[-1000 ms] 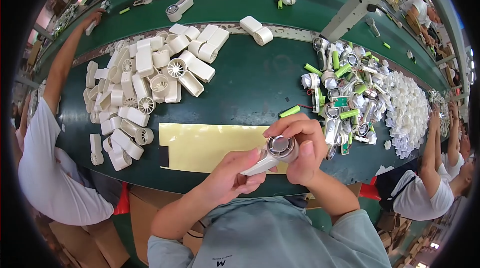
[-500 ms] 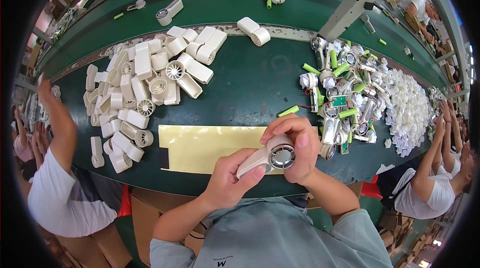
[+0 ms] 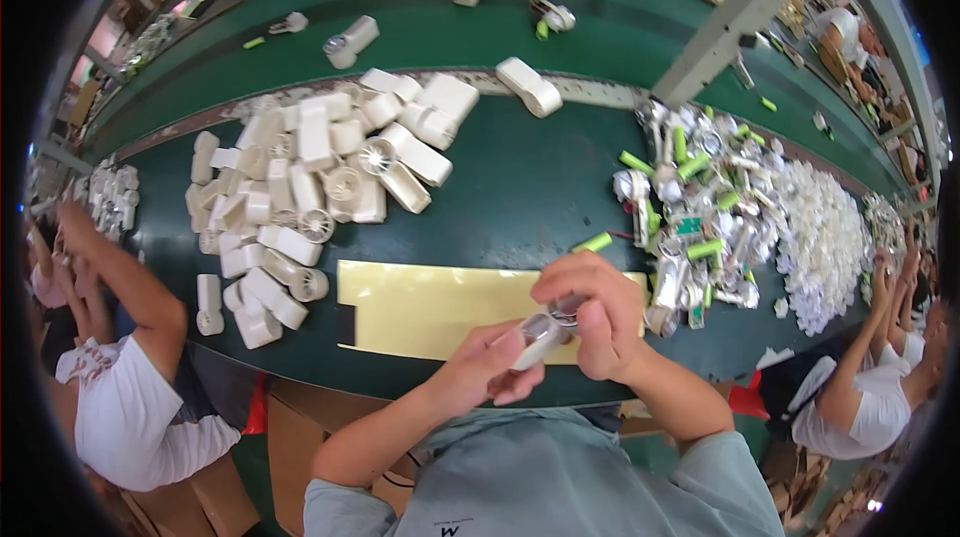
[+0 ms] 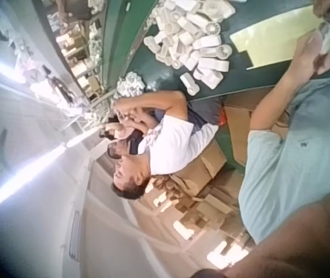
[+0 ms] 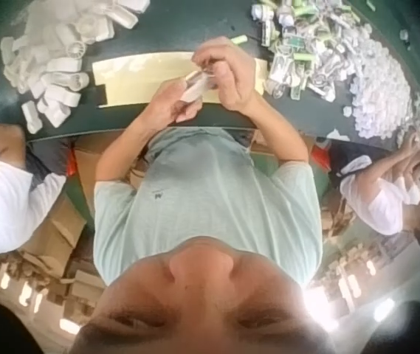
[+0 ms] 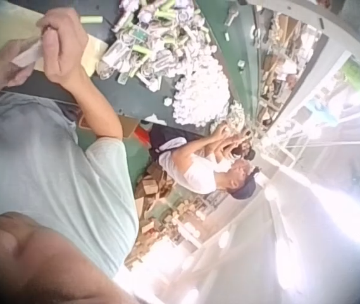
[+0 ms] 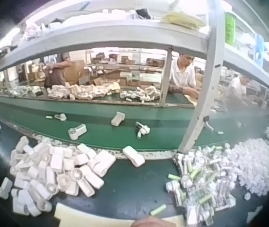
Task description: The person assembles handheld rechargeable fans by snapping together fan housings, fan blades, motor assemblies, plastic casings, and circuit boards by hand.
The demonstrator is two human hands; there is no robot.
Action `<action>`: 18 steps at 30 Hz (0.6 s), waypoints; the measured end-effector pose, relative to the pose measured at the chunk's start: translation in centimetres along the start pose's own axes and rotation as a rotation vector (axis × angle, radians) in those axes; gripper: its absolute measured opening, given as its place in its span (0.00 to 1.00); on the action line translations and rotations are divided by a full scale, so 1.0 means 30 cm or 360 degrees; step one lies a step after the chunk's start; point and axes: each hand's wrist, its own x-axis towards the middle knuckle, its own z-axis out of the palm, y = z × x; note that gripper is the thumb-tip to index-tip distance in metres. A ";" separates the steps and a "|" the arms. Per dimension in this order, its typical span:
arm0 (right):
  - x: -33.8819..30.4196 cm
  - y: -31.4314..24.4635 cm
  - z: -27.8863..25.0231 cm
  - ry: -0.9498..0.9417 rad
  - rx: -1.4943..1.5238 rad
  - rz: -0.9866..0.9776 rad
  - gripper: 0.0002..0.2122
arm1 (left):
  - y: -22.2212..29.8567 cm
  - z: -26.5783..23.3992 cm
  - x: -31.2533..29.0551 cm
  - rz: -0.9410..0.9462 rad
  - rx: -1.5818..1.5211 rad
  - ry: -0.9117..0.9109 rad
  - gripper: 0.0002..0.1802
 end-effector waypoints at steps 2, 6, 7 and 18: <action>0.028 -0.011 -0.030 -0.0194 -0.0146 -0.0009 0.15 | 0.033 0.015 0.003 -0.0039 -0.0078 -0.0110 0.30; 0.102 -0.058 -0.050 -0.0362 -0.0242 0.0014 0.07 | 0.030 0.019 0.019 0.0074 -0.0309 -0.0165 0.24; 0.125 -0.058 -0.053 -0.0373 -0.0243 -0.0015 0.07 | 0.036 0.016 0.027 0.0165 -0.0299 -0.0165 0.23; 0.474 0.189 -0.122 -0.0543 -0.0612 0.0246 0.11 | 0.274 -0.045 0.147 0.0092 -0.0076 0.0028 0.37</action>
